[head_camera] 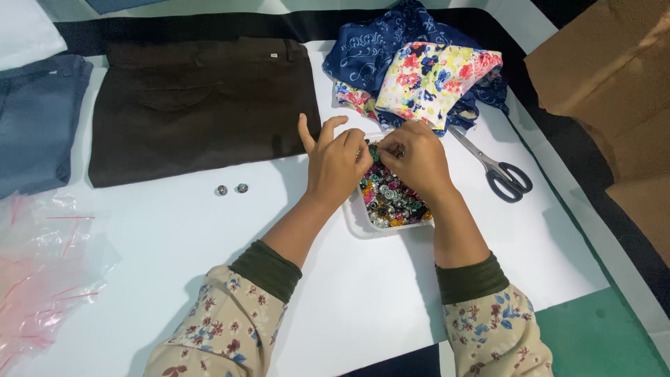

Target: Sorting and packaging small decorative buttons into plastic bags

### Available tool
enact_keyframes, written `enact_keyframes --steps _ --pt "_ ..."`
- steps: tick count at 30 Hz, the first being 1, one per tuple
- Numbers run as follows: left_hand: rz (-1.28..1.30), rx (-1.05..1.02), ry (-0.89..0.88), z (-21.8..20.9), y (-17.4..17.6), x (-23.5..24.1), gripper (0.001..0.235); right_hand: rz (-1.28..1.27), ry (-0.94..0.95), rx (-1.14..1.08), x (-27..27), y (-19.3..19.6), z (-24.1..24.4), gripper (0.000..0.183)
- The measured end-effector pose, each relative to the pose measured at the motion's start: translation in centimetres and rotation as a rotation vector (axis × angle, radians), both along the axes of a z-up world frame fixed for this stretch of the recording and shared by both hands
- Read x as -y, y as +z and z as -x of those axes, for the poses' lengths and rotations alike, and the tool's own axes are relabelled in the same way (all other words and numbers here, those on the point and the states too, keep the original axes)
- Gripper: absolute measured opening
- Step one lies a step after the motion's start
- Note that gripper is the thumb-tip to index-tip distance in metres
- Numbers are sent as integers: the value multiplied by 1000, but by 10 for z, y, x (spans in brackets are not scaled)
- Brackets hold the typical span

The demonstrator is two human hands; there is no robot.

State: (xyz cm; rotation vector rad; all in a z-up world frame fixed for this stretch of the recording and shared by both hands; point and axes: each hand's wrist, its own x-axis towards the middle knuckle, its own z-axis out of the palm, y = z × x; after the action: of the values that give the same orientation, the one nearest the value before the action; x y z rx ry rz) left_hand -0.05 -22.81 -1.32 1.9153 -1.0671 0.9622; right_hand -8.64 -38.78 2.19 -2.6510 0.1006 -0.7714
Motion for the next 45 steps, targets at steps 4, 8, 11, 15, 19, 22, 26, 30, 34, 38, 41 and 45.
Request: enact_keyframes --steps 4,8,11,15,19,22,26,30,34,38,41,45 --pt "26 -5 -45 1 5 -4 18 -7 -7 26 5 -3 0 14" --pt "31 3 -54 3 8 -7 19 -25 11 29 7 -3 -1 13" --pt "38 -45 -97 11 16 -10 17 -37 14 33 8 -5 0 13" --pt "9 -185 -87 11 14 -11 16 -59 2 48 6 -1 2 11" --pt "-24 -224 -73 10 17 -17 25 -144 9 54 6 5 4 10" --pt "-19 -248 -136 15 22 -17 17 -438 26 17 3 16 9 12" --pt "14 -292 -146 15 18 -12 19 -659 63 -15 -8 29 16 13" --pt "9 -429 -264 7 6 -8 31 -742 148 -69 -12 25 16 13" --pt "36 -453 -311 5 3 -6 24 -757 171 -83 -15 30 15 13" --pt "84 -473 -256 -2 -6 -6 11 -658 169 -89 -11 34 18 13" --pt "106 -457 -189 -6 -10 -5 11 -524 208 -84 -7 28 14 13" --pt "112 -424 -120 -4 -5 -9 10 -295 249 -146 -17 38 15 14"
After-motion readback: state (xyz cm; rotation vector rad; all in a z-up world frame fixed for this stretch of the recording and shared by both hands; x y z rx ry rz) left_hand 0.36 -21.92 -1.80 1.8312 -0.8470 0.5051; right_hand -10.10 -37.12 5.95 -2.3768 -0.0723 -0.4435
